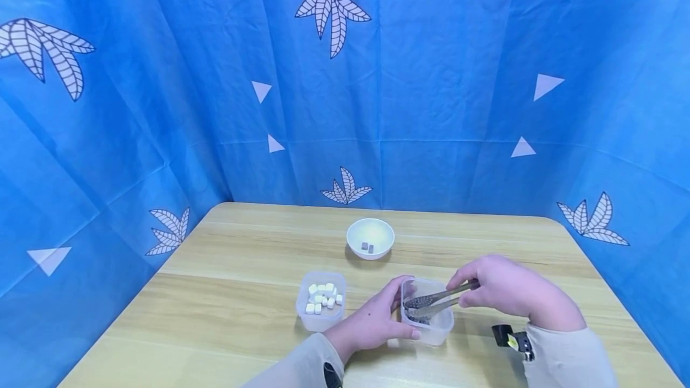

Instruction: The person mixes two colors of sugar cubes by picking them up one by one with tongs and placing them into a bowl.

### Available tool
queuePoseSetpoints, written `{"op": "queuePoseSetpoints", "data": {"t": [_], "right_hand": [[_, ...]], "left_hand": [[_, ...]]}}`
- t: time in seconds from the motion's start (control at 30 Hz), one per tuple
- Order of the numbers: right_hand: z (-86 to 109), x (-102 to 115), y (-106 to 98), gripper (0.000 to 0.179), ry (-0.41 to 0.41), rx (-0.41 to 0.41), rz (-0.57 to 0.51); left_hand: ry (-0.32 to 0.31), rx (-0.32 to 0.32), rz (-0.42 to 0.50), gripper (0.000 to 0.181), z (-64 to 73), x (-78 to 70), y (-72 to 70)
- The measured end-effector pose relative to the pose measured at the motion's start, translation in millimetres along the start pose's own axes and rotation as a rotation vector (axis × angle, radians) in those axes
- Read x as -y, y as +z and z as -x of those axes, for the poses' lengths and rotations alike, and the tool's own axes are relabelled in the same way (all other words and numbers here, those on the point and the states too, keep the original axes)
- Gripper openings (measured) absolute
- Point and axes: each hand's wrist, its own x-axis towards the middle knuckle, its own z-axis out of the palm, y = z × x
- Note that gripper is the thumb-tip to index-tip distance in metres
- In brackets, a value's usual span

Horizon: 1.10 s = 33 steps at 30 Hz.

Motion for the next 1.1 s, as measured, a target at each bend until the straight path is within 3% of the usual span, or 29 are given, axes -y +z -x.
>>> {"op": "queuePoseSetpoints", "data": {"t": [0.23,0.47,0.53,0.83,0.97,1.1], "right_hand": [[2.3,-0.1,-3.3,0.017,0.018,-0.03,0.021],[10.7,-0.8,-9.5,0.023,0.095,-0.038,-0.079],[13.3,-0.3,-12.3,0.021,0.092,-0.064,-0.066],[17.7,2.8,-18.6,0.025,0.065,-0.358,0.189],[7.1,5.8,-12.1,0.029,0.065,-0.47,0.256],[-8.9,3.5,-0.3,0.029,0.037,-0.524,0.281]], "left_hand": [[0.017,0.007,0.015,0.094,0.1,0.0,-0.6],[0.018,0.009,0.028,0.093,0.4,-0.7,-1.1],[0.014,0.007,0.031,0.093,0.4,-0.8,-1.3],[-0.016,-0.007,-0.01,0.094,1.1,-2.0,-0.7],[-0.008,-0.008,-0.018,0.094,1.5,-1.3,-0.8],[0.005,-0.012,-0.024,0.095,1.2,-0.1,-0.7]]}}
